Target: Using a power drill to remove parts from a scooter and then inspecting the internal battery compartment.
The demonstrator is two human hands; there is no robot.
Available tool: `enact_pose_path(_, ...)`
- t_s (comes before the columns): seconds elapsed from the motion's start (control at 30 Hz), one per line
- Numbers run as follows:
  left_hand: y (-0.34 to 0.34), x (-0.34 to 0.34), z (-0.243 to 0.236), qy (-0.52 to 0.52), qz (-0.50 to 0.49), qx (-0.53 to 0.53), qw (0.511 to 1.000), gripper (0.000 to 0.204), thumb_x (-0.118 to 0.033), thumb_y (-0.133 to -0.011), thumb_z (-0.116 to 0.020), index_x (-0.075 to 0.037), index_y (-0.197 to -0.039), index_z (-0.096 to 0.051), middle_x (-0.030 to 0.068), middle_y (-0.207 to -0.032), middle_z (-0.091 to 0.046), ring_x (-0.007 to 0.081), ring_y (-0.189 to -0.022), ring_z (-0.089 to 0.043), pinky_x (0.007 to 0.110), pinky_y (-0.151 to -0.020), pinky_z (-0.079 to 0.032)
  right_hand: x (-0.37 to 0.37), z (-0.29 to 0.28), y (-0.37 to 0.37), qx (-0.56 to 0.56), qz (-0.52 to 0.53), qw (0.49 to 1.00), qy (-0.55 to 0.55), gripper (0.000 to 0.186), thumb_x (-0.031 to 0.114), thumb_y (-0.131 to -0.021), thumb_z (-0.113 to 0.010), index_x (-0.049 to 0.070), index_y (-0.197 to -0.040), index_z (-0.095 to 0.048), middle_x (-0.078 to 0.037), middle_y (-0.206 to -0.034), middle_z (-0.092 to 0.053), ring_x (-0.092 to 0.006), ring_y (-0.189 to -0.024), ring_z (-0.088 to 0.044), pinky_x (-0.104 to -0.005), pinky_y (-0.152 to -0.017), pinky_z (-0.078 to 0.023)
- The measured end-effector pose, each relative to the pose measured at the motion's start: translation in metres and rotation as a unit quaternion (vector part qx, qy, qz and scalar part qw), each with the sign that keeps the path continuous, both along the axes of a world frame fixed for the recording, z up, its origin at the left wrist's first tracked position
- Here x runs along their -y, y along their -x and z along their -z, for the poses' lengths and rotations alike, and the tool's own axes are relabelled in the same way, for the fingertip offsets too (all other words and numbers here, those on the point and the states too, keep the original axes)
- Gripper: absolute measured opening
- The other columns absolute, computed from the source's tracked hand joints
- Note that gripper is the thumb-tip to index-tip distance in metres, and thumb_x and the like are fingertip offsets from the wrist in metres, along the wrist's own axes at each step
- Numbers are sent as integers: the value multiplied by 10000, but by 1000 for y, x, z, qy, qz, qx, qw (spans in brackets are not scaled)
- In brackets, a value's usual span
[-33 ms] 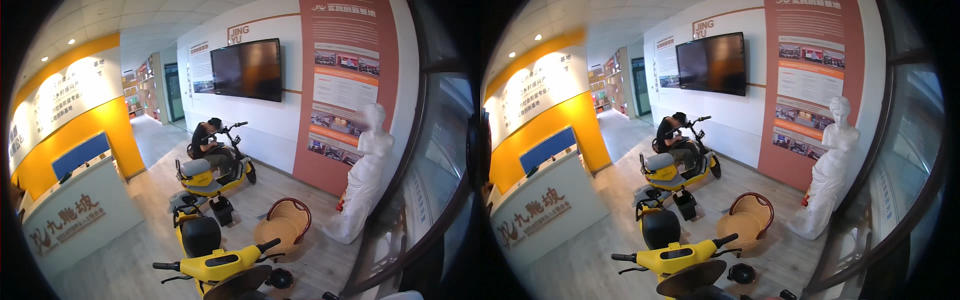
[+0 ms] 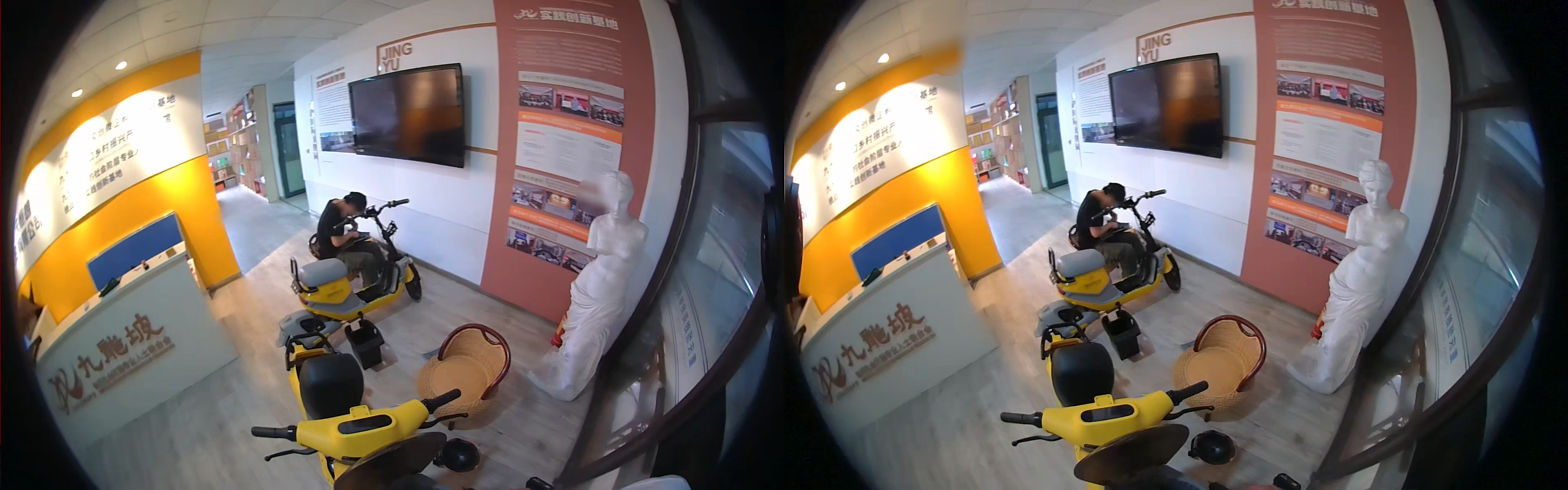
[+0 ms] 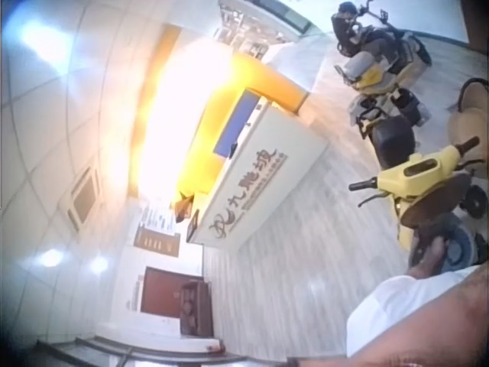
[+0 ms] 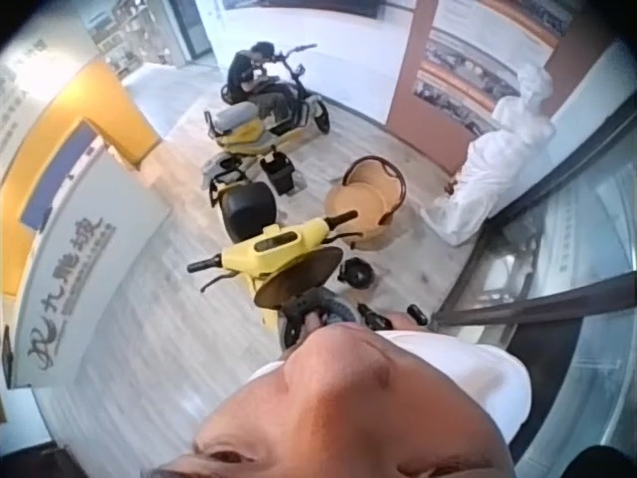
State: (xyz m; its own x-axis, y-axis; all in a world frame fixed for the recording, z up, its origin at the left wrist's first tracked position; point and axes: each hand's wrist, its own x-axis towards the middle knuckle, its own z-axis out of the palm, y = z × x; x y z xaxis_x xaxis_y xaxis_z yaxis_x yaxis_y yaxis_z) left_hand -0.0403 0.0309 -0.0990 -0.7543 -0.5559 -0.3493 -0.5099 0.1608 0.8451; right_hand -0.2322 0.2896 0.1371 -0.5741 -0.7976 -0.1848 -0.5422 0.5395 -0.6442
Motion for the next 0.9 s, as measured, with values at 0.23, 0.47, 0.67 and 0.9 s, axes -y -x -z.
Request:
enact_pose_path(0.23, -19, 1, -13, -55, -81, -73, 992, 209, -46, -806, -636, 8, -997, -701, 158, -932, -707, 243, -805, -668, 362, -732, -535, 24, -16, 1, -17, -90, 995, 24, 361, 277, -754, -640, 104, -1071, -655, -221, -984, -653, -390, -940, -622, -443, -785, -472)
enact_pose_path(0.47, -52, -5, -82, -402, -256, -148, 867, 174, -62, -837, -637, 7, -988, -690, 51, -779, -668, 97, -591, -529, 237, -539, -432, 44, 56, -25, -88, -250, 963, -57, 461, 276, -733, -648, 208, -1186, -592, -78, -999, -616, -290, -974, -621, -412, -767, -527)
enact_pose_path(0.67, -72, 32, -116, -457, -236, -167, 841, 175, -67, -879, -612, 13, -1035, -601, 110, -979, -660, 210, -922, -648, 304, -872, -504, 87, 35, -71, -156, -231, 959, 45, 548, 85, -641, -658, 109, -1184, -591, -86, -1021, -620, -322, -875, -643, -426, -719, -532)
enact_pose_path(0.9, -68, 96, -230, -491, -181, -404, 750, 244, -152, -907, -618, -7, -1100, -581, 94, -1037, -640, 181, -963, -624, 296, -844, -524, 120, -11, -97, -227, -234, 911, 253, 430, 59, -657, -623, 20, -1085, -624, -148, -906, -634, -339, -815, -638, -407, -668, -523)
